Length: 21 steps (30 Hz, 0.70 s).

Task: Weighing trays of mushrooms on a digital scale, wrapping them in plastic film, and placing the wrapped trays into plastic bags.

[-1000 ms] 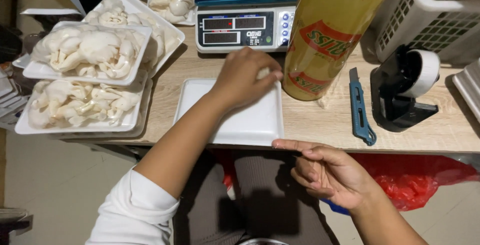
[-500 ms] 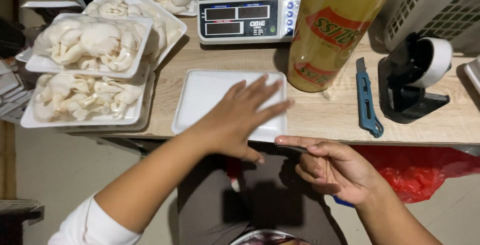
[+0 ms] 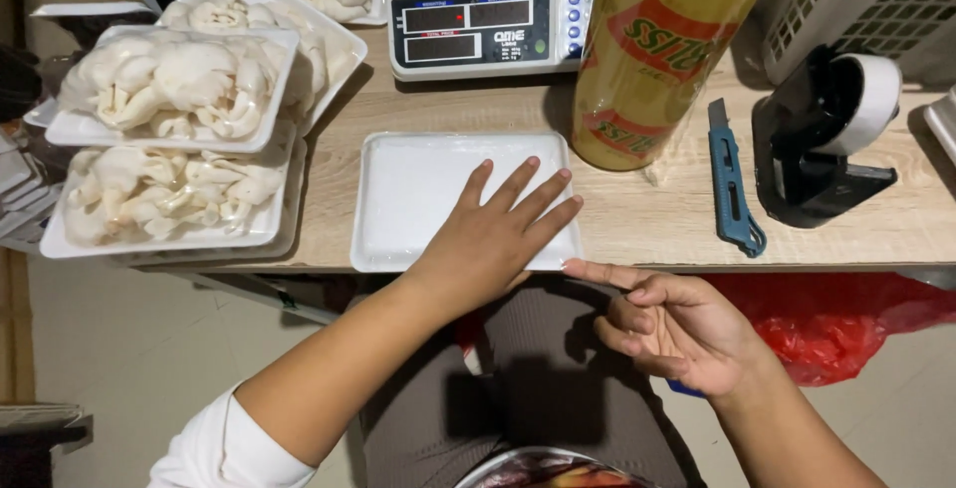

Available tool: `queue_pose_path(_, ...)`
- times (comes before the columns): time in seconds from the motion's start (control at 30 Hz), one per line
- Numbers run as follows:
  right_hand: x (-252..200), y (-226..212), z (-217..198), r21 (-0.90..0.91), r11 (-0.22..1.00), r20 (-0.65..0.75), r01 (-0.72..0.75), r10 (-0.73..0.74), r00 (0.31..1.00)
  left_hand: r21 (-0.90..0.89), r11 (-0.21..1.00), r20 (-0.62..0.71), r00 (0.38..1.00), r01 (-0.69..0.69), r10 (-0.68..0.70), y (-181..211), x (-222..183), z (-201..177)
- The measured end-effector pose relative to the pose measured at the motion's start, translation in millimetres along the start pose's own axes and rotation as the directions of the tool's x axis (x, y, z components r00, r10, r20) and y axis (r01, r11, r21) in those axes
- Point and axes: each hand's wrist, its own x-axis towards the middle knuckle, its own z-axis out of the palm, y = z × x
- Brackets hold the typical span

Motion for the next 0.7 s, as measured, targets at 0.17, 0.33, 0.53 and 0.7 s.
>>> queue_pose_path(0.17, -3, 2, -13, 0.073, 0.997, 0.042, -0.039, 0.036, 0.998, 0.018, 1.0, 0.009, 1.0, 0.015, -0.015, 4, 1, 4)
queue_pose_path(0.33, 4, 4, -29, 0.146, 0.983, 0.053, -0.114, 0.108, 0.993, 0.027, 1.0, -0.023, 1.0, -0.011, 0.012, 7, -1, 11)
queue_pose_path(0.53, 10, 8, -49, -0.017, 0.994, 0.068, -0.111, 0.112, 0.991, -0.169, 0.986, 0.291, 0.956, 0.006, 0.044, 9, 5, -8)
queue_pose_path(0.7, 5, 51, -59, -0.004, 0.964, 0.002, -0.265, 0.265, 0.964, -0.199, 0.976, 0.246, 0.969, 0.087, -0.036, -1, 8, -25)
